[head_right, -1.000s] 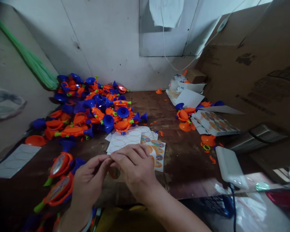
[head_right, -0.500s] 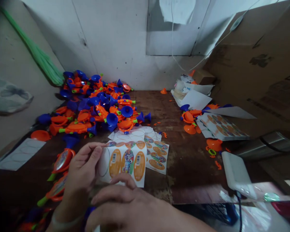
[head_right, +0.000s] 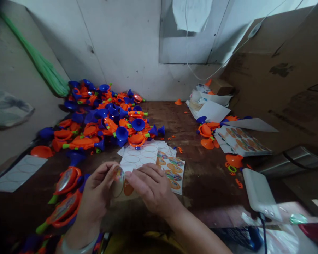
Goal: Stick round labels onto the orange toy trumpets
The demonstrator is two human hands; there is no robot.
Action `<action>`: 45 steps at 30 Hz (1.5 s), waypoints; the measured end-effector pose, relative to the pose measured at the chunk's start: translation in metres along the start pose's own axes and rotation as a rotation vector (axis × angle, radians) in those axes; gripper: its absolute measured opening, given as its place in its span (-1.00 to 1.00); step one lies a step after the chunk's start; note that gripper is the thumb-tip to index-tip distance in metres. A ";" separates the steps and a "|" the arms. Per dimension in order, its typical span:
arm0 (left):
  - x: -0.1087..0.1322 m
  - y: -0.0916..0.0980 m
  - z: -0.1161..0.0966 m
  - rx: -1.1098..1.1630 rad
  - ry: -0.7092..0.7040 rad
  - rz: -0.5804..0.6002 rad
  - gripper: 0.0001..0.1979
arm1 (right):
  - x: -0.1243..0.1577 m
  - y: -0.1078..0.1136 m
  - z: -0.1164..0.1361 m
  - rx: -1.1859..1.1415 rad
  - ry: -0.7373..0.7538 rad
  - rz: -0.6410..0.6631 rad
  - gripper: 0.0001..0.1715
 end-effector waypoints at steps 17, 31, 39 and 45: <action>-0.095 -0.018 0.024 -0.499 -0.127 0.305 -0.77 | 0.038 -0.029 0.023 -0.161 0.053 0.073 -0.52; -0.048 -0.062 0.097 -1.342 -0.278 0.589 -0.31 | 0.009 -0.088 -0.220 0.097 0.089 0.119 0.15; -0.063 -0.062 0.115 -1.428 -0.369 0.646 -0.31 | 0.016 -0.101 -0.227 0.031 0.119 0.183 0.14; -0.067 -0.062 0.113 -1.400 -0.430 0.623 -0.44 | 0.019 -0.079 -0.225 -0.012 0.029 0.133 0.12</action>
Point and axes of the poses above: each hand's wrist, its own x-axis away from the middle knuckle, its own y-axis out of the back of the hand, z = x × y, the point moved 10 cm from there along -x, towards the middle knuckle, and after that the axes turned 7 degrees about -x, right-handed, at the moved point
